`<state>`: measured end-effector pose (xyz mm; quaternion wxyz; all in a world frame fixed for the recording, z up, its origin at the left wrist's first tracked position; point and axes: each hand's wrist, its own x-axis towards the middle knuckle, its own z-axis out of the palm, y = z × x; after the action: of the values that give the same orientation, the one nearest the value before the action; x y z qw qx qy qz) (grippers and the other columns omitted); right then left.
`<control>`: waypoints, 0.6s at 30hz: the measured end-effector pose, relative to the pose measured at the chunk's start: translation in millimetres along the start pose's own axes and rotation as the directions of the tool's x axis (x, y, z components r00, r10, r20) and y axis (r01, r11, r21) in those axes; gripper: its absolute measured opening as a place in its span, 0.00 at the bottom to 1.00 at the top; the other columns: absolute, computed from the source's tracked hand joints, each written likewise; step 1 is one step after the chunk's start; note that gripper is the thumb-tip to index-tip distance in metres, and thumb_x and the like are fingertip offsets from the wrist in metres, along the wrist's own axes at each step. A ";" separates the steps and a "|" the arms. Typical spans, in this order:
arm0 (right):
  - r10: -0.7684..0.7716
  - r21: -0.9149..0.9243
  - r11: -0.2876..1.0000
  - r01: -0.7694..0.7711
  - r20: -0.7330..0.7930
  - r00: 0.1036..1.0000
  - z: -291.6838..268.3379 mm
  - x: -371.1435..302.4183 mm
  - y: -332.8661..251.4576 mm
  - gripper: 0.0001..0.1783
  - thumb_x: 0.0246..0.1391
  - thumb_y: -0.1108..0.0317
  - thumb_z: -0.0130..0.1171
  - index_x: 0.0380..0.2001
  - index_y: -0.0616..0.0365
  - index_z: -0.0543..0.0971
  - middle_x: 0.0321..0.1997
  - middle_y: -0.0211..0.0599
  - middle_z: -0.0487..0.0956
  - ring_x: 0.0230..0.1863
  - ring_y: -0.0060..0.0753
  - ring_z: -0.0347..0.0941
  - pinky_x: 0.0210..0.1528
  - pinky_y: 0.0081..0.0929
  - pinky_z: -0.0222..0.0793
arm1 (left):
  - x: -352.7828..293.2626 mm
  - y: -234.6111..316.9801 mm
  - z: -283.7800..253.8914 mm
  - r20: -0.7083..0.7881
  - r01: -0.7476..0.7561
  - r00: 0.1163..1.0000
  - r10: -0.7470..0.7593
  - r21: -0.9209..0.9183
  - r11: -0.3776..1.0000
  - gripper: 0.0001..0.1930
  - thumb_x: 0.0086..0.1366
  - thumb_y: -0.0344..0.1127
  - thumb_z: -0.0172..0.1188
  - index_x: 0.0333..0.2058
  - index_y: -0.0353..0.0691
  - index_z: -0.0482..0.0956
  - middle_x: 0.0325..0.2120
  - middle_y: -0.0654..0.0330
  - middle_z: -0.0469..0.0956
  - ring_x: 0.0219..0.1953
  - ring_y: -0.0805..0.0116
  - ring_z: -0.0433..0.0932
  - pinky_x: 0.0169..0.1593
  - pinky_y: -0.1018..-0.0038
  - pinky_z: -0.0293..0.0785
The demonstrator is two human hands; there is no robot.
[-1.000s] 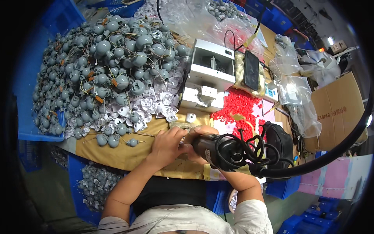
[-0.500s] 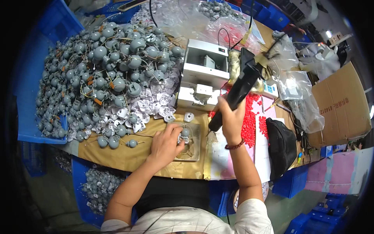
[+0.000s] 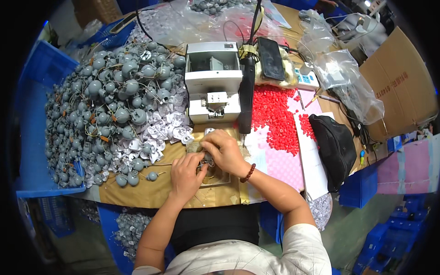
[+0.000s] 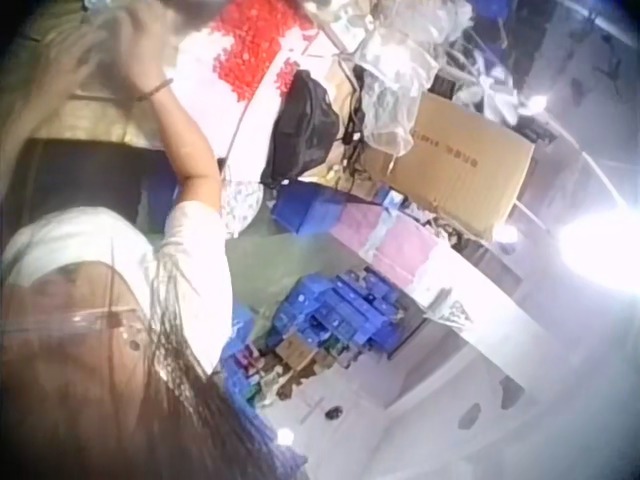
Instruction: Assembling small spherical components using a pneumatic screwdriver at a factory workbench.
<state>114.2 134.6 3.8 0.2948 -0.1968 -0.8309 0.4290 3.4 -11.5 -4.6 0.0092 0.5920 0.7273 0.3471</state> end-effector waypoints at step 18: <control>0.165 0.364 0.879 -0.307 0.371 0.914 -65.2 -0.6 6.1 0.13 0.66 0.64 0.61 0.46 0.64 0.82 0.43 0.35 0.84 0.42 0.21 0.79 0.46 0.25 0.77 | -89.6 -18.5 -145.0 0.550 0.160 0.804 -0.227 0.168 0.973 0.17 0.56 0.32 0.70 0.45 0.43 0.81 0.37 0.58 0.80 0.40 0.55 0.80 0.42 0.61 0.75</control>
<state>158.1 176.5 28.4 0.1315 -0.1565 -0.7272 0.6553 -47.1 -161.9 60.4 0.2260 0.5902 0.7669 0.1117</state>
